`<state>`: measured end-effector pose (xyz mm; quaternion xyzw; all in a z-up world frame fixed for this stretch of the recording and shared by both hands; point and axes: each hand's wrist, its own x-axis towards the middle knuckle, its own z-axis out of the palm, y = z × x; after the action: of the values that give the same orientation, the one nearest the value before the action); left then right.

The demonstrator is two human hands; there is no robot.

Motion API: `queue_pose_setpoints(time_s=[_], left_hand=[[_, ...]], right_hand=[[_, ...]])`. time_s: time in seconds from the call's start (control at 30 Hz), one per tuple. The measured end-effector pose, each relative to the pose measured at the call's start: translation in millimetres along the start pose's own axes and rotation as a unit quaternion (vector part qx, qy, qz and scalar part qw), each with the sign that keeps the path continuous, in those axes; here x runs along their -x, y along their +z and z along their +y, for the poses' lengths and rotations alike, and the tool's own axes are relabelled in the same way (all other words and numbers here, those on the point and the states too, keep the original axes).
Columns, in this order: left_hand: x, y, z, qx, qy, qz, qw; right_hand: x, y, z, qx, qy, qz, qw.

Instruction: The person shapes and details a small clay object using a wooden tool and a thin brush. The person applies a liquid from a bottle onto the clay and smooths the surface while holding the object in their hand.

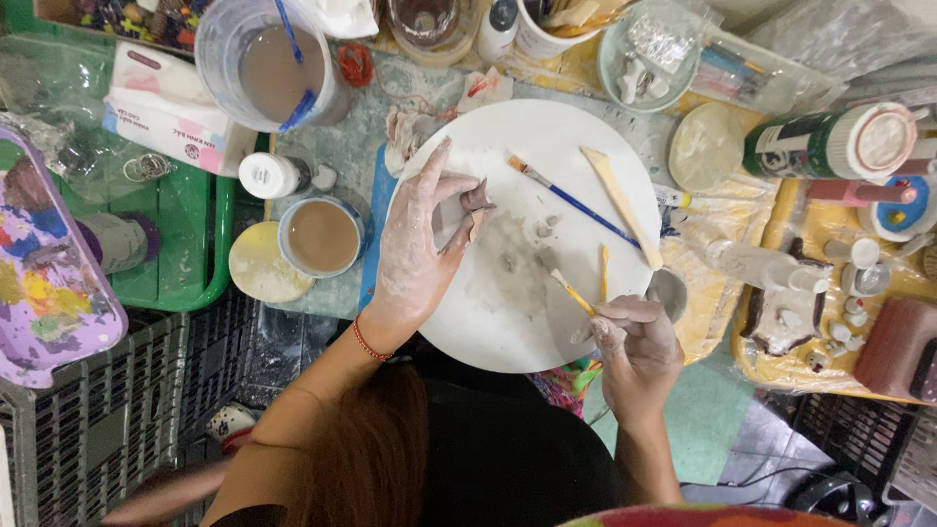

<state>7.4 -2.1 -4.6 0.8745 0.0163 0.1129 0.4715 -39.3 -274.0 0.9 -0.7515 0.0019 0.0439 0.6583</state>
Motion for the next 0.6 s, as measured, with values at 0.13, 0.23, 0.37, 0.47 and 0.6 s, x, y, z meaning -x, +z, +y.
queue_pose_setpoints(time_s=[0.13, 0.23, 0.37, 0.47, 0.6], left_hand=[[5, 7, 0, 0.247, -0.067, -0.018, 0.967], [10, 3, 2, 0.444, -0.094, -0.069, 0.889], [17, -5, 11, 0.605, -0.169, -0.145, 0.764], [19, -5, 17, 0.623, -0.180, -0.173, 0.741], [20, -5, 23, 0.639, -0.197, -0.203, 0.716]], right_hand=[[-6, 1, 7, -0.160, 0.033, 0.001, 0.987], [-16, 10, 3, -0.293, 0.076, -0.006, 0.953], [-19, 21, -7, -0.313, 0.048, -0.055, 0.947], [-18, 24, -13, -0.290, 0.026, -0.067, 0.954], [-17, 26, -13, -0.241, -0.002, -0.051, 0.969]])
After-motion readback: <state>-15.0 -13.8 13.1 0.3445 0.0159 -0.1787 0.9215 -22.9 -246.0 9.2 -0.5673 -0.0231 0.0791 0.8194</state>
